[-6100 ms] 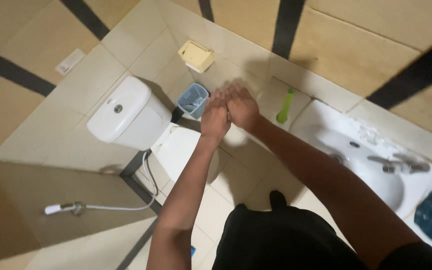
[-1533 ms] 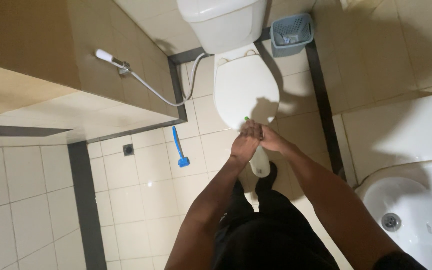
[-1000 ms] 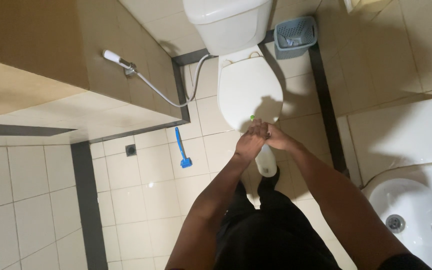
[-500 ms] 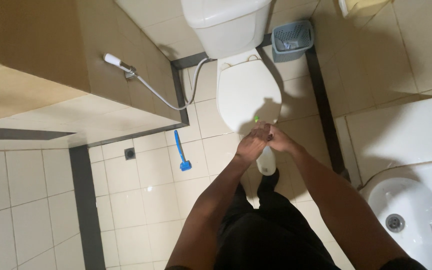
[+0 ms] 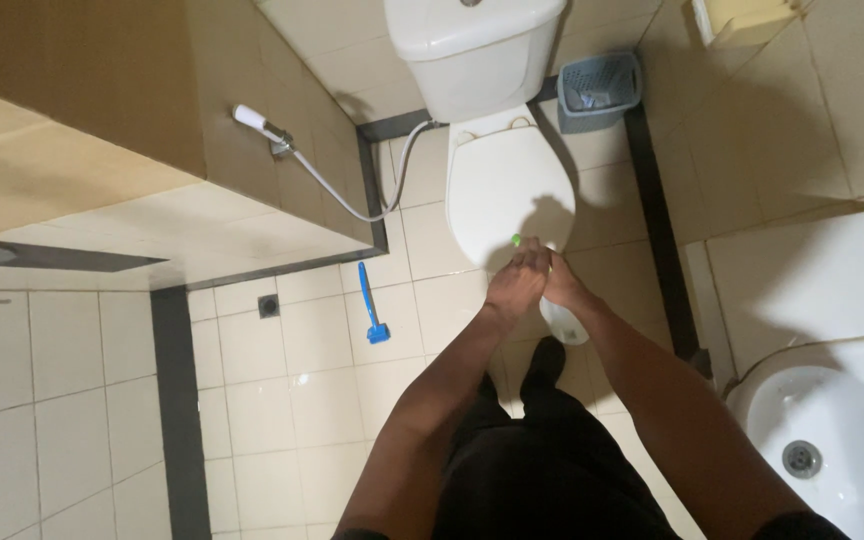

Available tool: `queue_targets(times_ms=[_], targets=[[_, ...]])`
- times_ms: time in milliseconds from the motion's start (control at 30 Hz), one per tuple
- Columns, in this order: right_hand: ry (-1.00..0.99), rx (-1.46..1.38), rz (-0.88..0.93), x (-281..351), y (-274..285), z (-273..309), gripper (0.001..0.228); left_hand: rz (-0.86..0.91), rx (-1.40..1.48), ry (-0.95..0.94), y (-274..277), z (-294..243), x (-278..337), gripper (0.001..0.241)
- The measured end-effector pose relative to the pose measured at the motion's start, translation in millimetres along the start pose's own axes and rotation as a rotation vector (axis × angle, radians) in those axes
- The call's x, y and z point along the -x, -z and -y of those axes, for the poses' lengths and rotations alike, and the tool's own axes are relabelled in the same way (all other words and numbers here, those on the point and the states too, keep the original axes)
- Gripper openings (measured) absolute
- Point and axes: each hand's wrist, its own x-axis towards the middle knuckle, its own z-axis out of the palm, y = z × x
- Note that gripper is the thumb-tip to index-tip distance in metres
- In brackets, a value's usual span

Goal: The person cleans the bathroom floor using a handheld bidet sprayer to spray water and a blue scrub brush to scrub the tiles. After cleaning the floor, the person washes their hands at the sink using soap and water.

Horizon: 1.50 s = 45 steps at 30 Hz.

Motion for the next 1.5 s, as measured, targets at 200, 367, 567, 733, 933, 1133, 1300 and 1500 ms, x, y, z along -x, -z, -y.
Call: queue_targets(times_ms=[200, 367, 567, 733, 933, 1133, 1300, 1500], targets=[[0.143, 0.166, -0.153, 15.5, 9.2, 51.4, 0.041, 0.056, 0.166, -0.070, 13.4, 10.9, 1.3, 0.051], [-0.205, 0.288, -0.291, 16.4, -7.7, 66.0, 0.040, -0.140, 0.111, -0.072, 29.2, 15.3, 0.7, 0.053], [-0.150, 0.199, -0.499, 31.5, -14.9, 78.9, 0.040, -0.047, 0.139, -0.036, 9.5, 15.2, 7.2, 0.051], [-0.130, 0.131, -0.480, 25.5, -20.7, 71.1, 0.043, -0.005, 0.260, -0.003, 16.2, 12.9, 6.3, 0.060], [-0.076, 0.204, -0.514, 27.8, -30.8, 53.7, 0.042, 0.386, 0.250, 0.035, 80.1, 8.5, -1.2, 0.073], [-0.082, 0.112, -0.531, 27.1, -27.7, 45.4, 0.038, 0.234, 0.035, 0.001, 31.5, 4.5, 1.7, 0.062], [0.089, 0.250, -0.493, 24.5, -28.4, 43.1, 0.032, 0.246, 0.186, 0.061, 44.6, -0.7, 3.9, 0.062], [0.192, 0.215, -0.540, 30.8, -33.5, 42.7, 0.033, 0.029, 0.118, 0.028, 17.5, -0.3, 11.5, 0.059]])
